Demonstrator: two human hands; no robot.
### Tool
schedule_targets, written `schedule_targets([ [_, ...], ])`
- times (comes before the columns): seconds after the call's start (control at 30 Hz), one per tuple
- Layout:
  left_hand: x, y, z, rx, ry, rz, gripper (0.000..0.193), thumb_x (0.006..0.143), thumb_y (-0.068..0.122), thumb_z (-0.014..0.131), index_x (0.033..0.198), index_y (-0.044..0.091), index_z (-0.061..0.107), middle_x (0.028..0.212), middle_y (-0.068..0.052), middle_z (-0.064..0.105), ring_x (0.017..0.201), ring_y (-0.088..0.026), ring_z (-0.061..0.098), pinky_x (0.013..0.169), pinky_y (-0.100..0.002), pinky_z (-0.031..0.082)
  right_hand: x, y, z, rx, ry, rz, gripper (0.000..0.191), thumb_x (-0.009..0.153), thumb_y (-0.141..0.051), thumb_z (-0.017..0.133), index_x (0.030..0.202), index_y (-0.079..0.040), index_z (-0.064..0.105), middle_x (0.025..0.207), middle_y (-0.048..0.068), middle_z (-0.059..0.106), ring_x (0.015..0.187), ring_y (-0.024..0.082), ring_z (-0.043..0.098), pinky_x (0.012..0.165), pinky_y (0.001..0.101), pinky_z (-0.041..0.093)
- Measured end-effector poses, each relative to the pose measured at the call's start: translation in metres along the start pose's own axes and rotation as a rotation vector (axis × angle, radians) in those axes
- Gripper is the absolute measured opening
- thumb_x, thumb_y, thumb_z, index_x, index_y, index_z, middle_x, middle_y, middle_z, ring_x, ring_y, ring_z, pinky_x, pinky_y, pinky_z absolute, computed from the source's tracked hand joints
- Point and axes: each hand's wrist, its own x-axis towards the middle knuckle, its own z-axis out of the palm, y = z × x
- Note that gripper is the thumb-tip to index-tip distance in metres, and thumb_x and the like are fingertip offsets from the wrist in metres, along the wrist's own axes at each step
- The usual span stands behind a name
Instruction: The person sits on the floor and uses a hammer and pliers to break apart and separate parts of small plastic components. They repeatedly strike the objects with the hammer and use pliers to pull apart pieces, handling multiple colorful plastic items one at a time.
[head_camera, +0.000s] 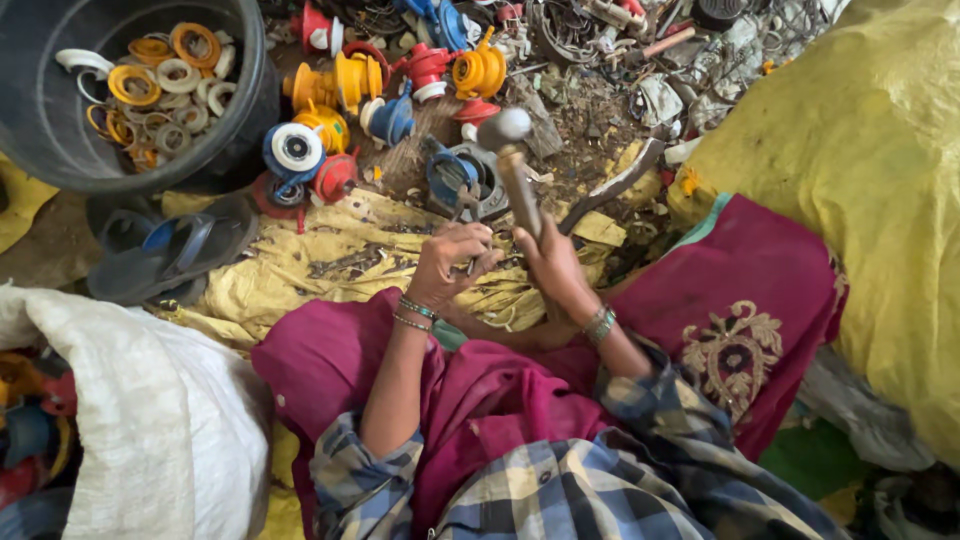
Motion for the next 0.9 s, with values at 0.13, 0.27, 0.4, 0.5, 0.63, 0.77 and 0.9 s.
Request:
schedule_targets([
  [0.13, 0.002, -0.004, -0.001, 0.064, 0.018, 0.060, 0.020, 0.087, 0.021, 0.081, 0.086, 0.003, 0.073, 0.101, -0.010, 0.076, 0.103, -0.026, 0.073, 0.093, -0.038, 0.053, 0.007, -0.018, 0.002, -0.052, -0.060, -0.003, 0.043, 0.100, -0.039, 0.062, 0.114, 0.000, 0.051, 0.073, 0.020, 0.069, 0.059, 0.030, 0.070, 0.055, 0.0467, 0.054],
  [0.27, -0.002, -0.003, -0.003, 0.072, 0.030, 0.028, 0.018, 0.088, 0.021, 0.081, 0.086, 0.004, 0.074, 0.101, -0.009, 0.077, 0.101, -0.024, 0.075, 0.092, -0.037, 0.054, -0.005, -0.050, -0.022, 0.008, 0.020, -0.071, 0.032, 0.101, -0.033, 0.055, 0.111, -0.003, 0.051, 0.072, 0.015, 0.068, 0.055, 0.023, 0.067, 0.049, 0.0385, 0.054],
  [0.4, -0.004, 0.001, -0.002, 0.013, 0.039, 0.031, 0.017, 0.094, 0.020, 0.080, 0.086, 0.007, 0.072, 0.103, -0.006, 0.076, 0.109, -0.023, 0.074, 0.098, -0.035, 0.056, -0.029, -0.082, -0.074, 0.239, 0.082, -0.140, 0.021, 0.102, -0.025, 0.044, 0.107, -0.006, 0.050, 0.070, 0.007, 0.066, 0.048, 0.014, 0.064, 0.042, 0.0286, 0.053],
  [0.5, -0.003, 0.004, -0.002, 0.067, 0.057, 0.029, 0.019, 0.087, 0.023, 0.083, 0.088, 0.006, 0.074, 0.102, -0.008, 0.076, 0.105, -0.024, 0.072, 0.093, -0.037, 0.051, -0.033, -0.116, -0.138, 0.152, 0.394, -0.289, 0.033, 0.109, -0.026, 0.045, 0.094, -0.002, 0.061, 0.068, 0.012, 0.065, 0.051, 0.017, 0.062, 0.046, 0.0328, 0.050],
  [0.63, -0.003, 0.004, -0.003, 0.032, 0.041, 0.030, 0.019, 0.089, 0.023, 0.082, 0.082, 0.009, 0.072, 0.101, -0.005, 0.075, 0.106, -0.023, 0.073, 0.093, -0.036, 0.052, -0.016, -0.164, -0.208, 0.296, 0.748, -0.901, 0.033, 0.109, -0.029, 0.048, 0.097, 0.000, 0.060, 0.070, 0.013, 0.065, 0.056, 0.021, 0.062, 0.050, 0.0370, 0.050],
  [0.77, -0.005, -0.001, -0.003, 0.047, 0.013, 0.036, 0.018, 0.090, 0.022, 0.081, 0.082, 0.009, 0.072, 0.100, -0.004, 0.076, 0.107, -0.023, 0.073, 0.091, -0.037, 0.051, -0.008, -0.127, -0.131, 0.140, 0.576, -0.607, 0.035, 0.108, -0.031, 0.051, 0.100, 0.002, 0.060, 0.072, 0.015, 0.064, 0.061, 0.024, 0.063, 0.055, 0.0411, 0.051],
  [0.9, -0.003, -0.010, 0.002, 0.087, -0.031, 0.120, 0.020, 0.084, 0.023, 0.083, 0.080, 0.007, 0.072, 0.099, -0.005, 0.076, 0.111, -0.027, 0.071, 0.097, -0.041, 0.050, -0.001, -0.006, -0.004, -0.164, 0.047, -0.157, 0.037, 0.108, -0.033, 0.054, 0.103, 0.003, 0.059, 0.074, 0.016, 0.064, 0.066, 0.028, 0.063, 0.060, 0.0453, 0.051],
])
